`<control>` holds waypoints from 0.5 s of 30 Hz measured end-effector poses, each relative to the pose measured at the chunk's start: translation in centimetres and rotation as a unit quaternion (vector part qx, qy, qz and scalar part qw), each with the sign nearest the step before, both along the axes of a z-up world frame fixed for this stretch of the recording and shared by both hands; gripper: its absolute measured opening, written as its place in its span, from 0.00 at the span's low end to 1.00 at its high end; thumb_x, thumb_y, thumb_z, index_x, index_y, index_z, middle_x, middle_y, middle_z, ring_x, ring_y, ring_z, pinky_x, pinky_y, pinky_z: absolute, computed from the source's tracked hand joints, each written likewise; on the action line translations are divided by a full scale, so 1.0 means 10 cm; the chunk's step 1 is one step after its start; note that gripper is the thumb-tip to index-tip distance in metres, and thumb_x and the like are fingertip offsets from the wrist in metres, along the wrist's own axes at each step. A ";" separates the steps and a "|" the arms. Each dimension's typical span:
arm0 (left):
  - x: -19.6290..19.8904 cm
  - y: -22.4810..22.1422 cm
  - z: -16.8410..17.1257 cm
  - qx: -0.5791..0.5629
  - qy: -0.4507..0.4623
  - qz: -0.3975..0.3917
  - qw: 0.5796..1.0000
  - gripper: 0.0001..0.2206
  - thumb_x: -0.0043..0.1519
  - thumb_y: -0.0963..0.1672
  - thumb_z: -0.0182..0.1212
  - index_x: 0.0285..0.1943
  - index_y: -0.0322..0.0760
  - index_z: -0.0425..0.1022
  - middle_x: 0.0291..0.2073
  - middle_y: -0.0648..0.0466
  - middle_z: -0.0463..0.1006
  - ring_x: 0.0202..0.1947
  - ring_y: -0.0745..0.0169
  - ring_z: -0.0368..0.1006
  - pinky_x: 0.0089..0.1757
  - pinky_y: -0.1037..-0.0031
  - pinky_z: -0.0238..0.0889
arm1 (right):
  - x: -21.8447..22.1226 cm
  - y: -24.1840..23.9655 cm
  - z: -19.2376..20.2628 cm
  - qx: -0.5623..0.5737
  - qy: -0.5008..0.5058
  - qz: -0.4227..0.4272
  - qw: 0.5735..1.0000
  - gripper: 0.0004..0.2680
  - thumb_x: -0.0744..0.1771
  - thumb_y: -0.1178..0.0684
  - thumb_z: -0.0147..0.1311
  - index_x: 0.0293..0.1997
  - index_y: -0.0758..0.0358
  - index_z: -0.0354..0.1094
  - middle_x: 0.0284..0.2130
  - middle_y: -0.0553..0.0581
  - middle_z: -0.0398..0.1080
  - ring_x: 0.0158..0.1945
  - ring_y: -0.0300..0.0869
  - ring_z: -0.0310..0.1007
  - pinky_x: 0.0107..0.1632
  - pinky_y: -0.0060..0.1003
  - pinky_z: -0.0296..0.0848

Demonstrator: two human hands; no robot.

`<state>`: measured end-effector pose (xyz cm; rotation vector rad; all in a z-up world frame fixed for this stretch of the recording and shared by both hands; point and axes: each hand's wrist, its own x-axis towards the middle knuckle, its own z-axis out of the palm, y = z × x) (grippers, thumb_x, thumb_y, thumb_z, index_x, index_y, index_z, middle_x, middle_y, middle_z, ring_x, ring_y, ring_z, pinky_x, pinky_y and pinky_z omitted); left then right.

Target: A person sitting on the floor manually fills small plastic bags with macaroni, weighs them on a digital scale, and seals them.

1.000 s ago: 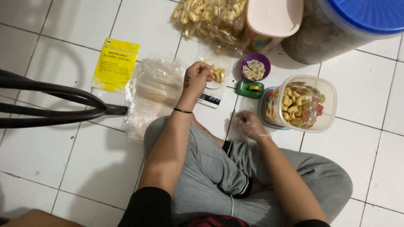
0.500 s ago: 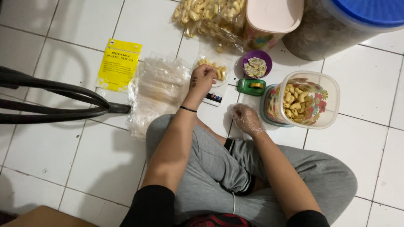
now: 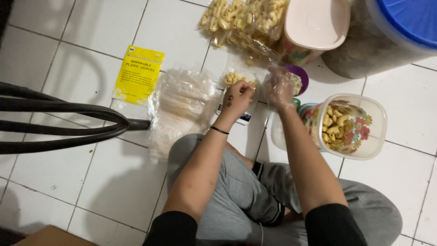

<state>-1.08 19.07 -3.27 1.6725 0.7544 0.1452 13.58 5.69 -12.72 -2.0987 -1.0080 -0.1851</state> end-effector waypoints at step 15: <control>0.05 0.17 -0.04 0.050 0.003 0.042 0.998 0.07 0.60 0.47 0.58 0.42 0.49 0.80 0.36 0.52 0.83 0.40 0.51 0.82 0.43 0.65 0.73 | -0.24 0.16 0.74 -0.069 0.222 -0.047 0.971 0.11 0.64 0.53 0.51 0.43 0.47 0.81 0.39 0.59 0.78 0.49 0.57 0.76 0.53 0.54 0.73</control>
